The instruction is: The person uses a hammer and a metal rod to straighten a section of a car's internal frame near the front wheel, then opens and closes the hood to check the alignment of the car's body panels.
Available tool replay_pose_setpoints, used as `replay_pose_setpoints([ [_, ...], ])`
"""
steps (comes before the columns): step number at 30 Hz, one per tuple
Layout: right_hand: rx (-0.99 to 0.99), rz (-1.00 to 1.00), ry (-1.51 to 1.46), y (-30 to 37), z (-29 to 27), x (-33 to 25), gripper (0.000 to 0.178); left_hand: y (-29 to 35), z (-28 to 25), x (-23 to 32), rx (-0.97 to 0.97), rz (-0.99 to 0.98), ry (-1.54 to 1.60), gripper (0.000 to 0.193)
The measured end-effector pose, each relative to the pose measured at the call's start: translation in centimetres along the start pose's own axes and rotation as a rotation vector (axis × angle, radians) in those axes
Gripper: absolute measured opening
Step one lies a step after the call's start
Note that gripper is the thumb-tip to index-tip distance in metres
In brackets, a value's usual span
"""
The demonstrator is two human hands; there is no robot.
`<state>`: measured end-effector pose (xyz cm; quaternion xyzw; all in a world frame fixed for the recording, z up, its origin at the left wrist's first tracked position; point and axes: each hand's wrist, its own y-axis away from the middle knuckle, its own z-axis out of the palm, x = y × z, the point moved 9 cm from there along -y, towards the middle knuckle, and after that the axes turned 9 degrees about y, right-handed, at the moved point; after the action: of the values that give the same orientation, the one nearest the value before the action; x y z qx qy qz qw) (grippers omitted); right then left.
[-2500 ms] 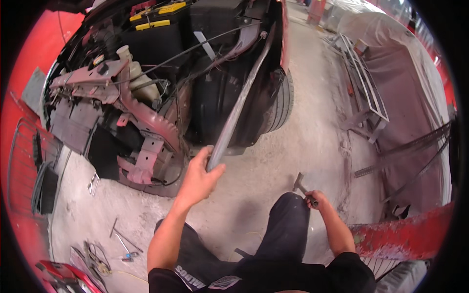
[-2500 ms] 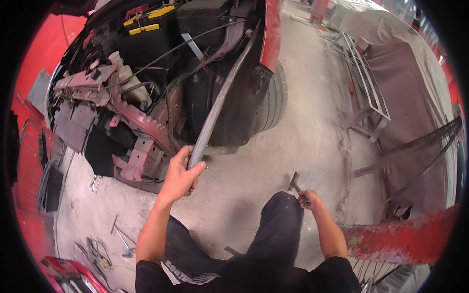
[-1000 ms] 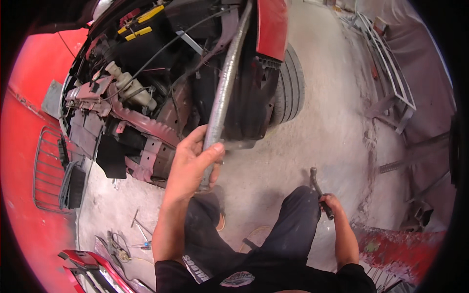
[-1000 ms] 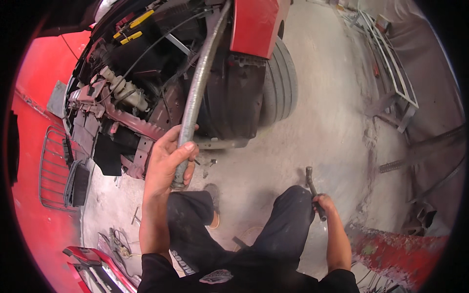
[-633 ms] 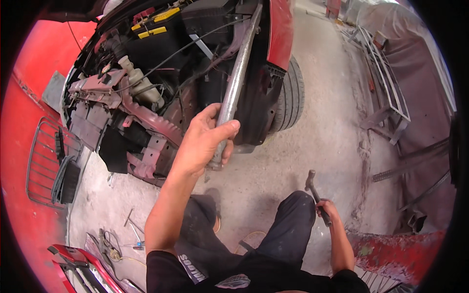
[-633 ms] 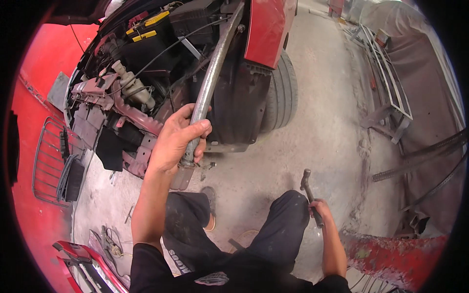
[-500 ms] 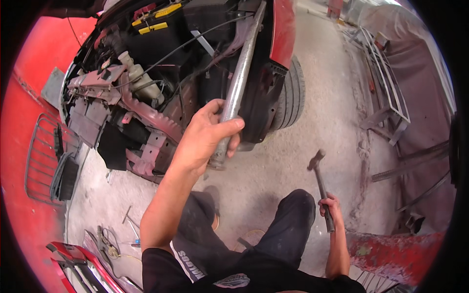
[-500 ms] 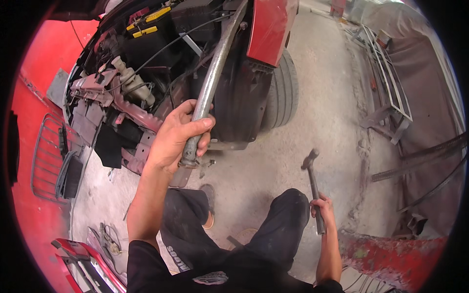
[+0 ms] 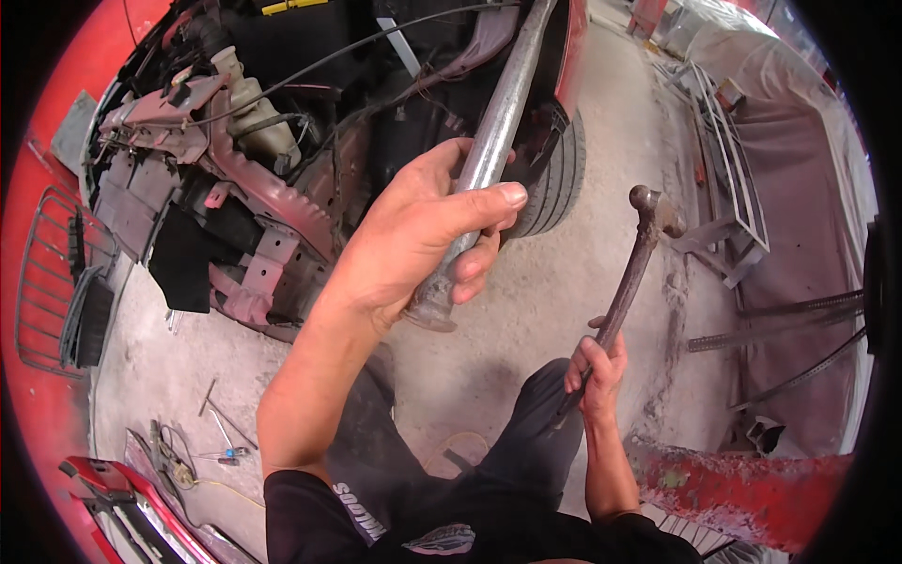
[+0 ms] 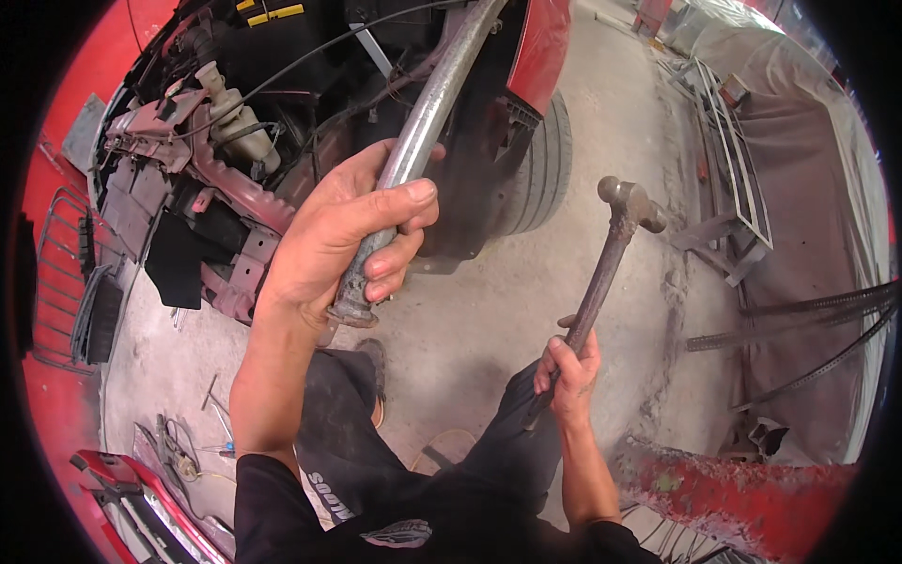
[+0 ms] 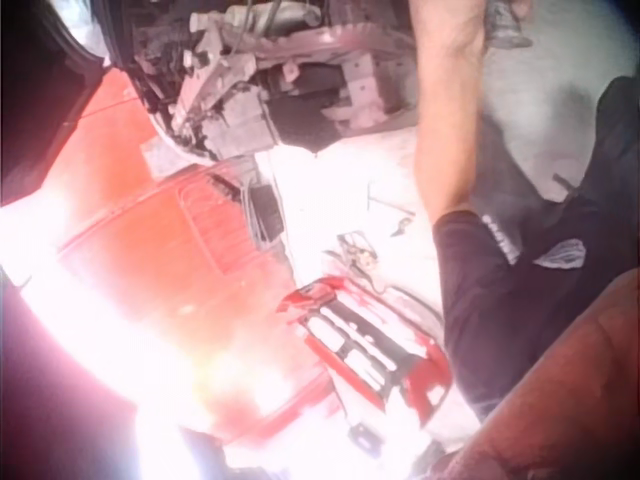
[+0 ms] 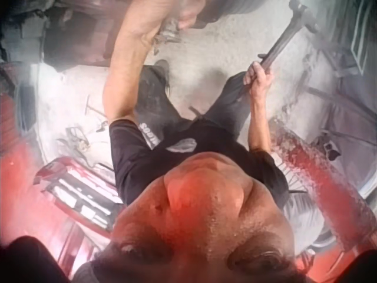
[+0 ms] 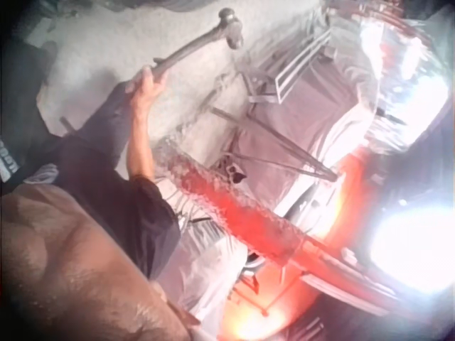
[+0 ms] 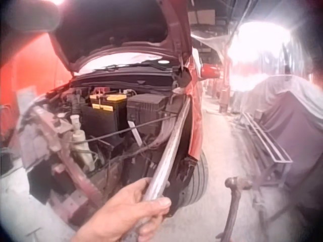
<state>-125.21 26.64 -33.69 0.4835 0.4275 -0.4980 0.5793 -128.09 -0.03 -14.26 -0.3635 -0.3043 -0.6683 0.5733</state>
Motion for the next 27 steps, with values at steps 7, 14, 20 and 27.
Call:
replay_pose_setpoints([
  [7, 0.007, -0.148, 0.024, -0.3, 1.6, -1.8, 0.039, 0.0, 0.1, 1.5, 0.004, 0.006, -0.188, 0.065],
  [14, -0.049, -0.425, 0.09, 0.6, 3.7, -7.3, 0.069, -0.4, -1.7, 0.5, 0.022, -0.04, -0.217, 0.063],
  [20, 0.0, -0.339, 0.123, 1.0, 5.2, -6.4, 0.065, -0.9, -2.0, 2.4, 0.002, 0.031, -0.18, 0.052],
  [27, -0.046, -0.359, -0.14, -0.9, 7.8, -9.0, 0.059, -1.1, -0.4, 4.6, 0.032, 0.0, -0.214, 0.042],
])
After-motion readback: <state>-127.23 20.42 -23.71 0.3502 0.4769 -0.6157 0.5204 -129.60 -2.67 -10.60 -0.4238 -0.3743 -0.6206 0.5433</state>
